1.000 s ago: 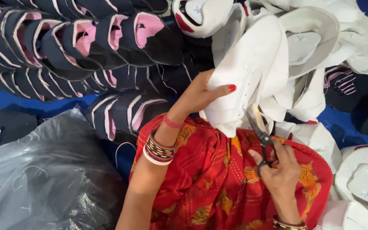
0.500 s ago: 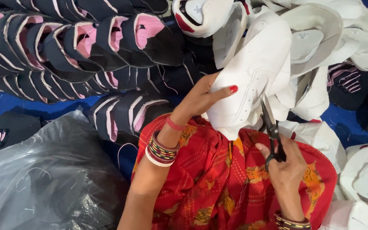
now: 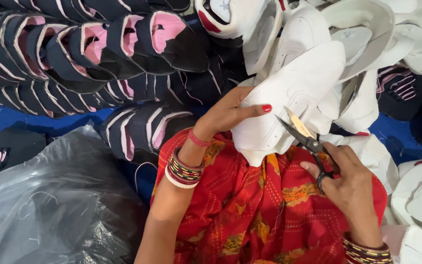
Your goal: The person trims excess material from white shoe uppers using scissors.
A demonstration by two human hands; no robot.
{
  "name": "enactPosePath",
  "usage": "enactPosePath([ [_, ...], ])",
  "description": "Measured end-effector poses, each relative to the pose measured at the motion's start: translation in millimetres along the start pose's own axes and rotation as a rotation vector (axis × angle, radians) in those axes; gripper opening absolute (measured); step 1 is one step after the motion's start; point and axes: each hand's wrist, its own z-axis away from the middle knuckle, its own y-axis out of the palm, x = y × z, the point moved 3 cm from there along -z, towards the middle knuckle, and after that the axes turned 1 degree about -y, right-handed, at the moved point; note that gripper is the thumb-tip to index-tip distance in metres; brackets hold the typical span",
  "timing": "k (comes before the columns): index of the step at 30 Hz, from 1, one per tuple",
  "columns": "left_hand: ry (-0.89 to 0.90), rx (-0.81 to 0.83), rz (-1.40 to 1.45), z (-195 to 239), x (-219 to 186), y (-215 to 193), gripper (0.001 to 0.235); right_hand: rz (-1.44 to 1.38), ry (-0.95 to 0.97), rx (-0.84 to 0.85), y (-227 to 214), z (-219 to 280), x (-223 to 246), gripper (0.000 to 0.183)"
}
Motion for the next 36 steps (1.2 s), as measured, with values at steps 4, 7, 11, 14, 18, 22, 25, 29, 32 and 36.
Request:
enactPosePath([
  [4,0.022,0.005,-0.006,0.6,-1.1,-0.7,0.047,0.058,0.027,-0.006,-7.8,3.3,-0.4,0.055],
  [7,0.012,0.011,-0.016,0.8,-4.4,-1.4,0.048,0.056,0.011,-0.028,-8.9,6.0,-9.7,0.055],
  [11,-0.001,0.021,-0.002,-0.7,0.7,0.1,0.048,0.05,-0.022,-0.009,-9.9,1.7,-7.5,0.053],
  [14,-0.023,0.018,0.064,0.3,5.0,-2.4,0.048,0.057,-0.009,0.01,-10.0,0.1,-9.2,0.054],
  [18,-0.019,0.031,0.052,-1.2,7.9,-1.5,0.047,0.044,0.002,0.035,-10.7,-4.4,-5.7,0.054],
  [22,-0.013,0.028,0.046,-0.7,6.0,-0.8,0.046,0.065,-0.055,0.012,-11.7,-6.0,-1.6,0.051],
  [25,-0.027,0.023,0.061,-1.0,10.3,-3.4,0.044,0.114,-0.078,0.012,-8.2,-2.9,-10.0,0.05],
  [29,-0.011,0.012,0.051,-2.3,11.0,-4.1,0.043,0.167,-0.03,-0.006,6.0,5.7,-30.0,0.043],
  [32,0.018,0.002,0.071,-2.9,16.1,-7.3,0.042,-0.146,0.117,-0.093,22.9,16.1,-53.4,0.04],
  [36,0.093,-0.034,0.201,-3.7,22.7,-12.2,0.043,-0.886,0.429,-0.151,46.5,19.3,-72.5,0.045],
])
